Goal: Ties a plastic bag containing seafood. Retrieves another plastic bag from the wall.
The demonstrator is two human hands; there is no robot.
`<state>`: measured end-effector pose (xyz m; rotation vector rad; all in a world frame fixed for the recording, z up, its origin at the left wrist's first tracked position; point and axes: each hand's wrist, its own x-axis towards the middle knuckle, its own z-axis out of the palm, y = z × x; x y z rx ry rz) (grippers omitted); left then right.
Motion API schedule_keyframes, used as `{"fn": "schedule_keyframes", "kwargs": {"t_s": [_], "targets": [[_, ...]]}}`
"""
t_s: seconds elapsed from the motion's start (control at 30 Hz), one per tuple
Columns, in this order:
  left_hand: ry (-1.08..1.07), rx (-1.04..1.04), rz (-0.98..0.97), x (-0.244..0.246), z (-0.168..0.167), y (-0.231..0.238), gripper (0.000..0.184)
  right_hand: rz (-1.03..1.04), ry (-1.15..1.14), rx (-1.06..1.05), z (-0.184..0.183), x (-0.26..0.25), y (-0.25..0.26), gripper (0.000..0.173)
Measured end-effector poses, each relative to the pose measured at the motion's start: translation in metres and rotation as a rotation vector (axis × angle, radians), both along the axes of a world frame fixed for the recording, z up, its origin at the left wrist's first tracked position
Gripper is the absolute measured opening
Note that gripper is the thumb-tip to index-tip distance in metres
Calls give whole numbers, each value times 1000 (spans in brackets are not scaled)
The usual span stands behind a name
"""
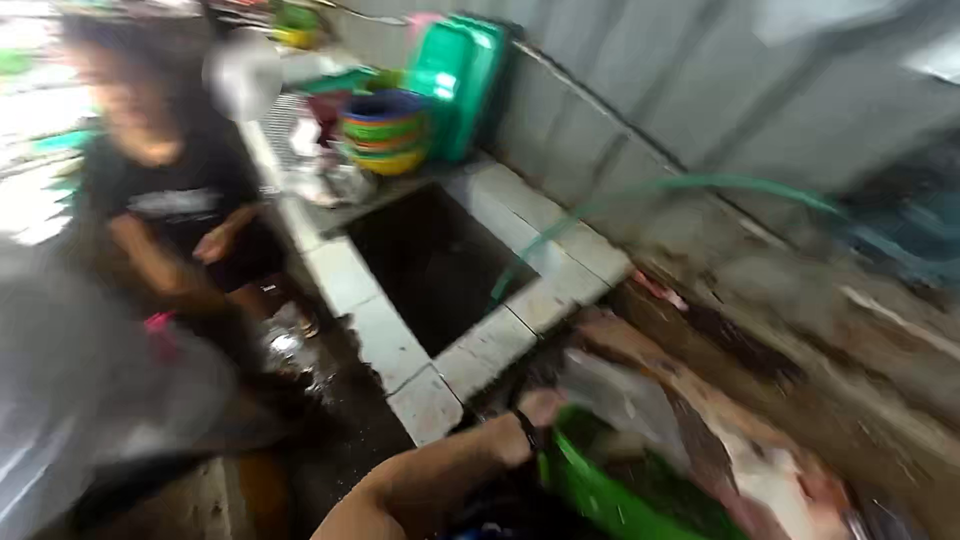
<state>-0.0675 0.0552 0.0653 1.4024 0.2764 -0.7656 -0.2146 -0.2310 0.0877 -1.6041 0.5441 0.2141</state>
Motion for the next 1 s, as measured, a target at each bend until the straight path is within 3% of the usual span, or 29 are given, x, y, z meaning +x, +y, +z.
{"fn": "schedule_keyframes", "kwargs": {"t_s": [0.13,0.2,0.3,0.43,0.5,0.67,0.77,0.83,1.0], "targets": [[129,-60,12,-2,14,-11,29,-104,99,59,8,19,-16,25],[148,-146,18,0,10,-18,32,-139,139,45,16,20,-24,31],[319,-123,46,-6,1,-30,30,-357,351,159,-21,2,-28,24],[281,-179,-55,7,-10,-36,24,-416,372,185,-24,-9,-31,42],[286,-109,-87,4,-9,-38,23,-401,417,215,-28,-13,-22,42],[35,-36,-168,36,2,-31,29,-241,184,33,23,-14,-15,55],[-206,25,8,59,-9,-40,15,-257,42,21,22,-8,-24,65],[-314,-63,130,68,-15,-44,22,-288,-42,48,16,-11,-37,71],[-550,-230,268,78,22,-68,29,-509,-122,-20,6,-64,-87,77]]}}
